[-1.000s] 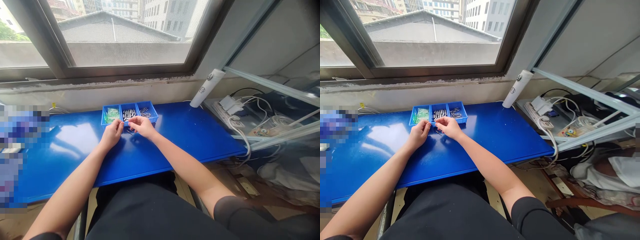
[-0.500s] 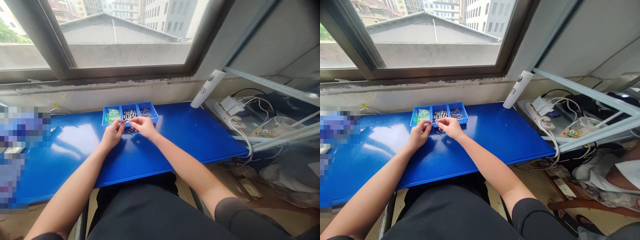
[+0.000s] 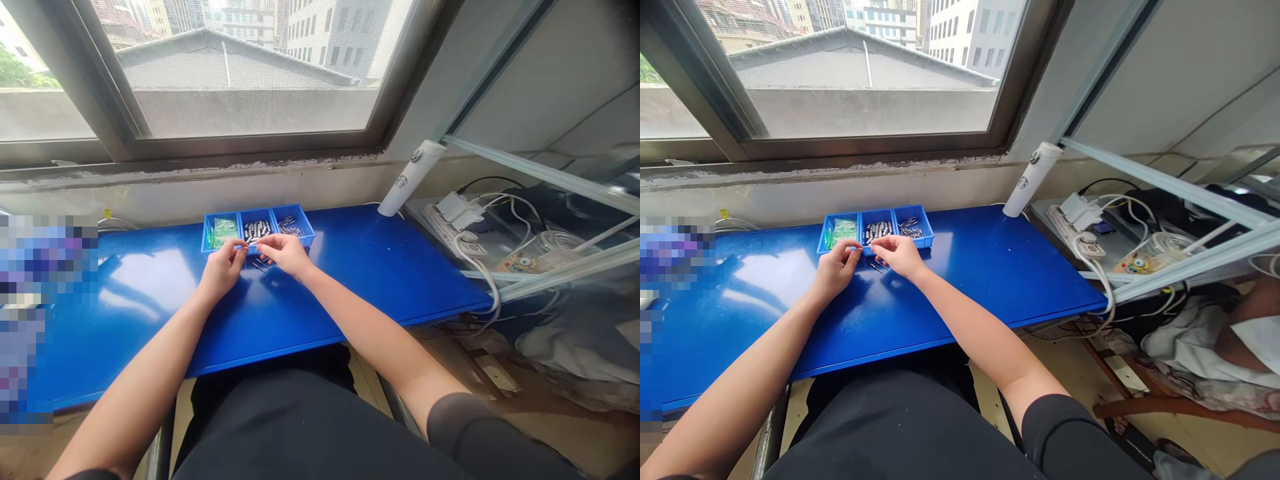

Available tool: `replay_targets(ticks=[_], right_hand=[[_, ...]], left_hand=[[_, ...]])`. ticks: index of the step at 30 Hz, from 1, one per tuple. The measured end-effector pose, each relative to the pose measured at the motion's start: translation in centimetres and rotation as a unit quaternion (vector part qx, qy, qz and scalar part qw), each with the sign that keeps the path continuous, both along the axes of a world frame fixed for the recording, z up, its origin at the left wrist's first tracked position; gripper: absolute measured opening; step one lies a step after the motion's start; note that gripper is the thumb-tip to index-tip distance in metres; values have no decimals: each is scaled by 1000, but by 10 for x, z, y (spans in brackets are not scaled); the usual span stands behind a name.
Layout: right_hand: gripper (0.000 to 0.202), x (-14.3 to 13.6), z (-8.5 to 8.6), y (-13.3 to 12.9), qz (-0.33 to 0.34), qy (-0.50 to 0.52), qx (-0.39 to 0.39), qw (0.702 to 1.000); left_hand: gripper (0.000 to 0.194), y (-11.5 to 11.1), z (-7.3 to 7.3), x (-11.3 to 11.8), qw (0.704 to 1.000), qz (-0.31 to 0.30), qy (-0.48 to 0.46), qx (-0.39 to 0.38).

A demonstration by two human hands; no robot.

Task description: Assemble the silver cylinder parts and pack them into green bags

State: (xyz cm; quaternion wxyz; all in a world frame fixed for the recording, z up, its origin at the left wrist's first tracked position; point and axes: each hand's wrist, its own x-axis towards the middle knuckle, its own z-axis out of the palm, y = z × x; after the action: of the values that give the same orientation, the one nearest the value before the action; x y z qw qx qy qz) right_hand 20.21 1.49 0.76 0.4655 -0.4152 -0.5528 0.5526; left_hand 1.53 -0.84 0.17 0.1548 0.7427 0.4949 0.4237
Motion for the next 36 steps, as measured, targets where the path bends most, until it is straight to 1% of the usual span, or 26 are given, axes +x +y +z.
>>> replay_targets(ticks=[5, 13, 16, 21, 30, 36], right_hand=[[27, -1, 0, 0, 4, 4, 11, 1000], [30, 1, -3, 2, 2, 5, 11, 1000], [31, 0, -3, 1, 3, 1, 18, 1000], [28, -1, -2, 0, 6, 2, 14, 1000], [25, 0, 0, 0, 0, 2, 10, 1000], [22, 0, 1, -1, 0, -6, 10, 1000]], left_hand=[[23, 1, -1, -1, 1000, 5, 9, 0], [16, -2, 2, 2, 1000, -1, -7, -3], [18, -1, 2, 1, 1000, 0, 1, -1], [24, 0, 2, 1, 1000, 1, 7, -7], [15, -3, 4, 2, 1000, -7, -6, -13], [17, -2, 4, 1, 1000, -11, 2, -8]])
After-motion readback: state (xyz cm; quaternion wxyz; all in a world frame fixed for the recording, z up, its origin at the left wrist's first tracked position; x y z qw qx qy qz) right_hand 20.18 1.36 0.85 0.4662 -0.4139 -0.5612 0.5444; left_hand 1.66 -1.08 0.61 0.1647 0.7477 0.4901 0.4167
